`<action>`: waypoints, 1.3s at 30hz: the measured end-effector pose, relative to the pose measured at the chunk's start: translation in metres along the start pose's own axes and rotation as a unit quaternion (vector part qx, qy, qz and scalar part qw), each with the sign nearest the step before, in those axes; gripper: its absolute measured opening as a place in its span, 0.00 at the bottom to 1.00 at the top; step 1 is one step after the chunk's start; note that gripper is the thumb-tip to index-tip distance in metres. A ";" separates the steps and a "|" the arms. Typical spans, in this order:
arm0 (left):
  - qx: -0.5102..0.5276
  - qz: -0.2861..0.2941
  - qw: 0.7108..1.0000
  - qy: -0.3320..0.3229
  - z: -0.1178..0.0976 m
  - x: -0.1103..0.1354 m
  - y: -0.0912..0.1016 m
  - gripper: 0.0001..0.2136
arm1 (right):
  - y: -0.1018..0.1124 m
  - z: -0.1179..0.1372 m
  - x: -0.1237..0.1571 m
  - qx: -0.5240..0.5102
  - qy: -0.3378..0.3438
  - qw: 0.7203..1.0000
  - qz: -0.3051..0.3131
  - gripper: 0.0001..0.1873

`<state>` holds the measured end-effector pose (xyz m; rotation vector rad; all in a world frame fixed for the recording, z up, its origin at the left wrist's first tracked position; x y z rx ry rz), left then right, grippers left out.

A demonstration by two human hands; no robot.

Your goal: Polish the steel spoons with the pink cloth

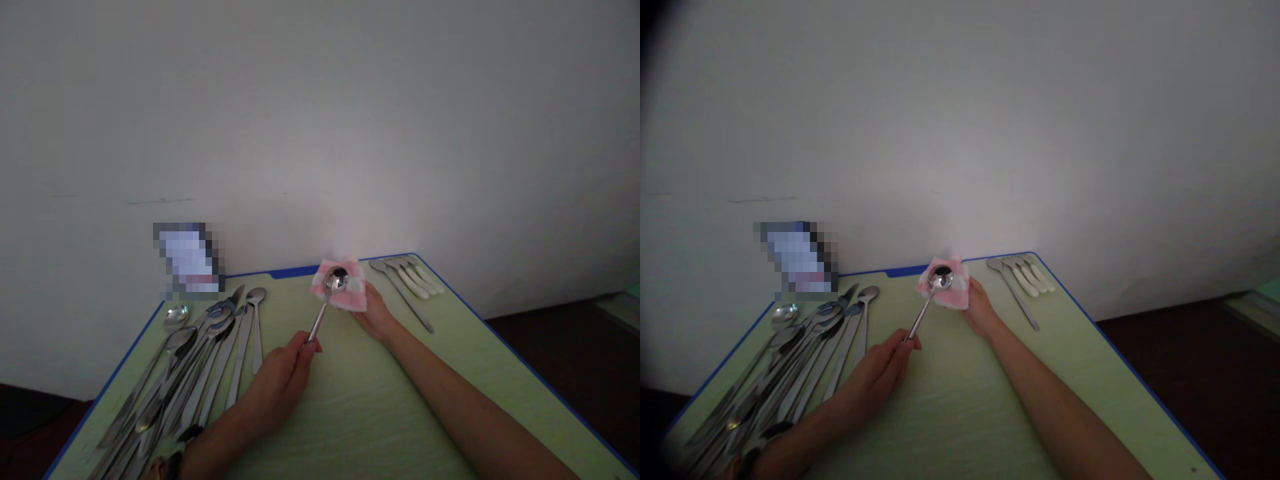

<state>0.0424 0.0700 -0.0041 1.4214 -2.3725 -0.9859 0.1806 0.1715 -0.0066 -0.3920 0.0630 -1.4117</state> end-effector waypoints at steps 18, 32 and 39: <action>-0.007 -0.008 1.000 0.014 0.003 0.001 0.000 0.15 | -0.004 -0.011 -0.001 -0.134 -0.055 0.985 0.098 0.13; -0.115 0.082 0.990 -0.006 -0.002 0.000 -0.008 0.13 | -0.019 -0.015 0.002 -0.110 -0.079 0.977 0.167 0.13; -0.142 0.103 0.984 -0.015 -0.005 -0.002 -0.010 0.14 | -0.024 -0.012 0.005 -0.103 -0.076 0.977 0.169 0.13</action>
Point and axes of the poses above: each hand's wrist, its own x-axis away from the middle knuckle, its own y-axis out of the back of the hand, z = x × y, the point moved 9 cm from there along -x, towards the middle knuckle, and after that the axes turned 15 degrees about -y, right-handed, at the moved point
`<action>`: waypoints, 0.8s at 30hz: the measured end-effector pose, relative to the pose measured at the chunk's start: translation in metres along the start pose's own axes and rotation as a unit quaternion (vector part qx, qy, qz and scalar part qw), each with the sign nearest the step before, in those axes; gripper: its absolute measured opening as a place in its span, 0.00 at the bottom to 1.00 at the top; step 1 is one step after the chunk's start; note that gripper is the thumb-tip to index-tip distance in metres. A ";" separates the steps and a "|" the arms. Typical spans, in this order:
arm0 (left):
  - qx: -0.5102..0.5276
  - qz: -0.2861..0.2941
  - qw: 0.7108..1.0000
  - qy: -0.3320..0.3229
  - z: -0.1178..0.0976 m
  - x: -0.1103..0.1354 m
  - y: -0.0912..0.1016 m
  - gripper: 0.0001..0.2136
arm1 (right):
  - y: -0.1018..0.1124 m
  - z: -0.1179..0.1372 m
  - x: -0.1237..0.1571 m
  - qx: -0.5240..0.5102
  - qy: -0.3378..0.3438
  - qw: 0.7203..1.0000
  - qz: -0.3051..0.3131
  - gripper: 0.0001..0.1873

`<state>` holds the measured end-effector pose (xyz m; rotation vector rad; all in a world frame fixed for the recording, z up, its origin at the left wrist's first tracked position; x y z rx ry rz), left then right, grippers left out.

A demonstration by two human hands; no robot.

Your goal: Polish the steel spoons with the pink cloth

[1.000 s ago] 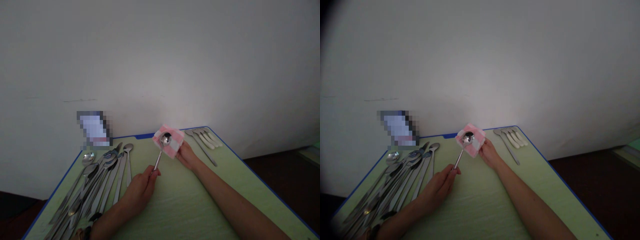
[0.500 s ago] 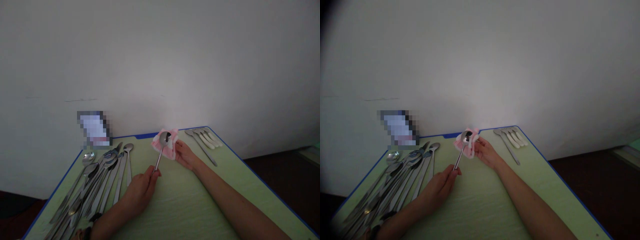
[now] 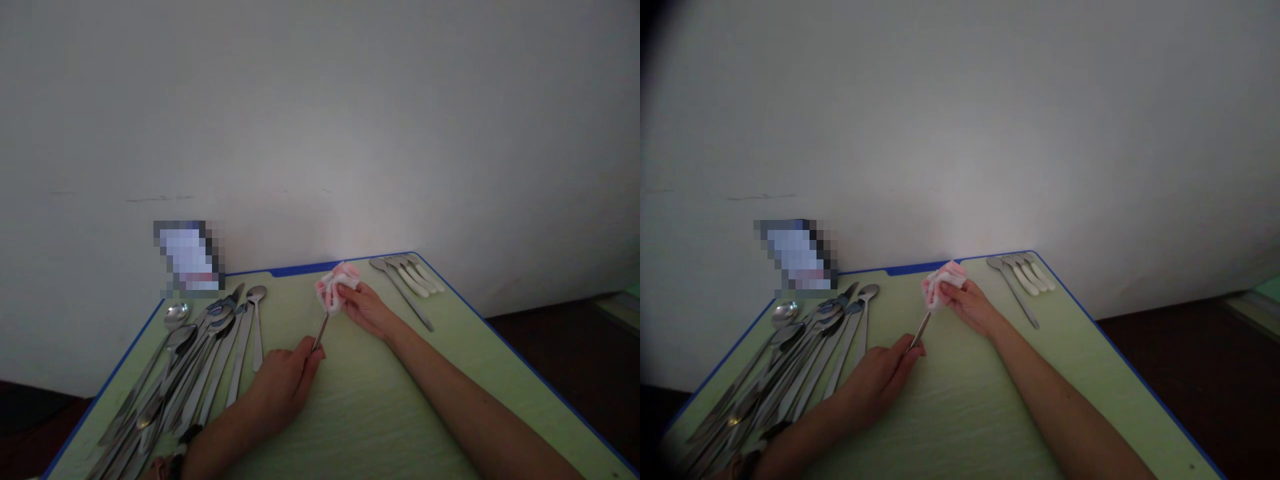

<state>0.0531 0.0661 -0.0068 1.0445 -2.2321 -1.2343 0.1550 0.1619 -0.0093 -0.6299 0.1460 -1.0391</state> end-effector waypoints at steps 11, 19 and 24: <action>-0.025 0.016 1.000 -0.007 -0.001 -0.001 -0.002 0.14 | 0.002 -0.002 -0.002 0.016 -0.003 1.000 0.002 0.11; -0.039 0.019 0.999 -0.024 -0.002 0.001 -0.004 0.16 | -0.008 -0.002 0.000 0.028 -0.023 0.998 0.056 0.08; -0.042 0.015 0.998 -0.034 -0.005 0.001 -0.003 0.16 | -0.008 -0.004 -0.001 0.045 -0.025 0.997 0.059 0.09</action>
Point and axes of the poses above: each hand's wrist, its own x-axis away from the middle knuckle, its own y-axis out of the back of the hand, z = x × y, the point moved 9 cm from there along -x, towards the middle knuckle, and after that the axes turned 15 degrees about -y, right-handed, at the moved point
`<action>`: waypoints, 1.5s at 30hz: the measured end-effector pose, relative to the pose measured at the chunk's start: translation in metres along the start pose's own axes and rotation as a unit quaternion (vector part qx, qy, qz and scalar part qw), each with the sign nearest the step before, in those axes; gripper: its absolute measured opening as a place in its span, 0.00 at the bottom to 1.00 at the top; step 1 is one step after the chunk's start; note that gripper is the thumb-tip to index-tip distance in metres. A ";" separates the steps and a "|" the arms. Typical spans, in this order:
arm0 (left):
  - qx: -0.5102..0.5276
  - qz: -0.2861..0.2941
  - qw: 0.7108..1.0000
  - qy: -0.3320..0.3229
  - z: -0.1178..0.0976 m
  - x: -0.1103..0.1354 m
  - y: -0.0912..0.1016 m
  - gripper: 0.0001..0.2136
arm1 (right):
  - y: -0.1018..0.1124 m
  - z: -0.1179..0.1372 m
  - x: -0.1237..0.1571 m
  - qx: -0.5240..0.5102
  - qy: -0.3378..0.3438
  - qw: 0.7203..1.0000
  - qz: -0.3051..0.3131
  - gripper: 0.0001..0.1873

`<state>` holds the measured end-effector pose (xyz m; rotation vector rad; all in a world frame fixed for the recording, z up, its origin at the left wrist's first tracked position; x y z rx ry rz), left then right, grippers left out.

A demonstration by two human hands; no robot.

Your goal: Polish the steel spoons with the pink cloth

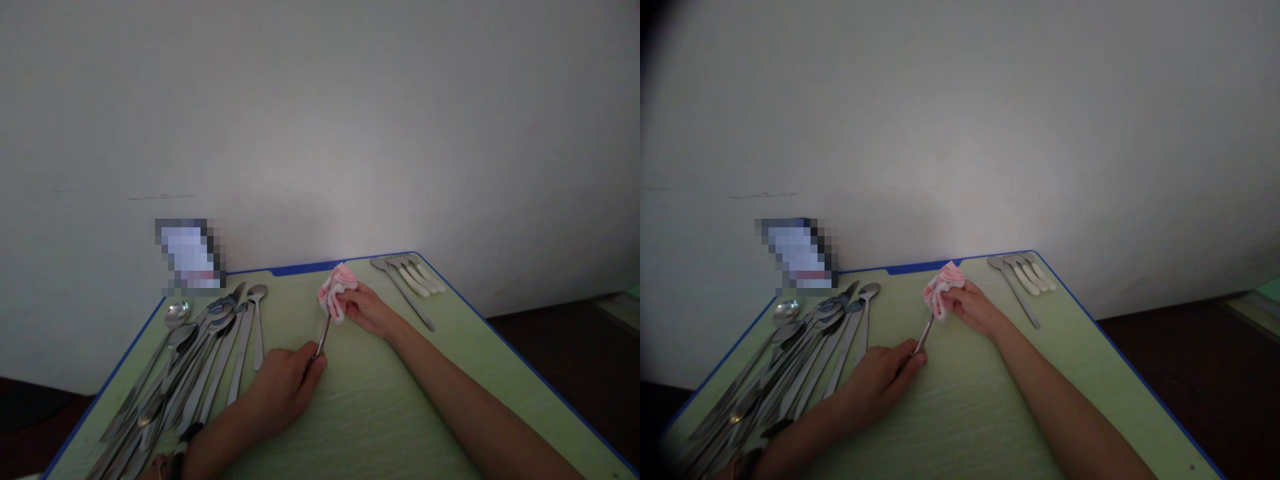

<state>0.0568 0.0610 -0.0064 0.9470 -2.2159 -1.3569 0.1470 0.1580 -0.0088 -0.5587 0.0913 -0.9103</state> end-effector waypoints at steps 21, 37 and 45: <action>-0.020 0.000 1.000 -0.004 -0.002 0.000 0.001 0.15 | -0.002 0.000 0.001 0.015 -0.008 1.000 -0.010 0.09; -0.019 -0.006 1.000 -0.010 -0.002 -0.001 0.003 0.14 | -0.003 0.000 0.001 0.025 -0.007 1.000 -0.010 0.08; -0.018 -0.004 1.000 -0.007 -0.002 -0.001 0.002 0.15 | -0.001 -0.001 0.000 0.018 -0.009 1.000 -0.018 0.09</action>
Point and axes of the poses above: each hand's wrist, its own x-axis away from the middle knuckle, its own y-axis out of the back of the hand, z = x × y, the point moved 9 cm from there along -x, towards the middle knuckle, and after that the axes turned 15 degrees about -y, right-handed, at the moved point
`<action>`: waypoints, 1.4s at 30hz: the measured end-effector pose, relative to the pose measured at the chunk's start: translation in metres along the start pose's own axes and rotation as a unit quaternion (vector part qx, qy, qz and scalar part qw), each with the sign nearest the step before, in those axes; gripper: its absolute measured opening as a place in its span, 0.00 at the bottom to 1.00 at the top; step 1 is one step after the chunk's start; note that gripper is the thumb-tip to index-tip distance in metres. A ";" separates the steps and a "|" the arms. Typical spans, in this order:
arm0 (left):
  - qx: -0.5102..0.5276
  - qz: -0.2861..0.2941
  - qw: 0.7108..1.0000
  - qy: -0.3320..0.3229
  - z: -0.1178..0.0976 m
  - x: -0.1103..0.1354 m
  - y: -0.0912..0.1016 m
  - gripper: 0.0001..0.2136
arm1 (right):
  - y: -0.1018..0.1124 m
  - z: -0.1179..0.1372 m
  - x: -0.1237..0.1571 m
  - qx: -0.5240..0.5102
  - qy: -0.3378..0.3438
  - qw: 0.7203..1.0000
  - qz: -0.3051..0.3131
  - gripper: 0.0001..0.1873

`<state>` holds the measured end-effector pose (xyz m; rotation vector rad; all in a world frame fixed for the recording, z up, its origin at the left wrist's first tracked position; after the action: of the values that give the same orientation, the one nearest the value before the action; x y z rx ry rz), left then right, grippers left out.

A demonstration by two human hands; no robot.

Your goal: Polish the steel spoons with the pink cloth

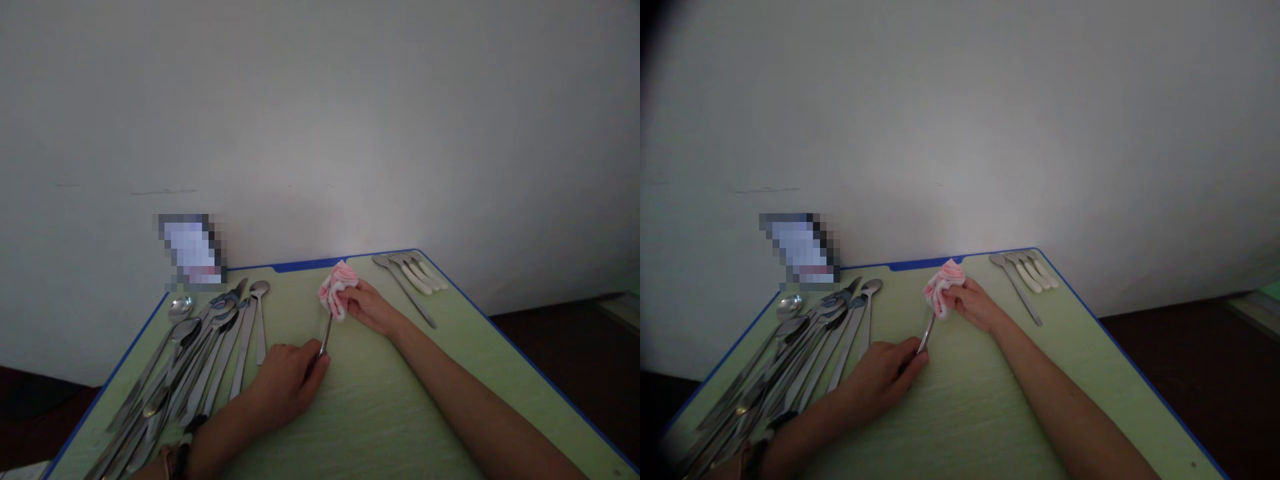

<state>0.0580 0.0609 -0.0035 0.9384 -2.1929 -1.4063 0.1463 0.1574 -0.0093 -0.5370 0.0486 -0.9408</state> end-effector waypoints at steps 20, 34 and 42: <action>0.011 -0.001 1.000 0.000 -0.001 0.000 0.001 0.15 | -0.004 0.002 0.001 0.003 0.009 1.000 -0.005 0.07; 0.003 -0.005 1.000 -0.005 0.000 0.000 0.000 0.15 | -0.001 0.002 -0.001 0.007 0.019 1.000 -0.023 0.12; 0.002 -0.004 1.000 -0.003 0.001 0.000 -0.001 0.14 | -0.006 0.005 0.001 0.027 0.024 0.999 -0.008 0.11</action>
<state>0.0578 0.0614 -0.0045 0.9468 -2.1984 -1.4112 0.1434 0.1556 -0.0023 -0.4655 0.0613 -0.9677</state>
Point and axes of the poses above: each hand's wrist, its own x-axis away from the middle knuckle, its own y-axis out of the back of the hand, z = x × y, the point moved 9 cm from there along -x, towards the middle knuckle, and after that the axes turned 15 degrees about -y, right-handed, at the moved point
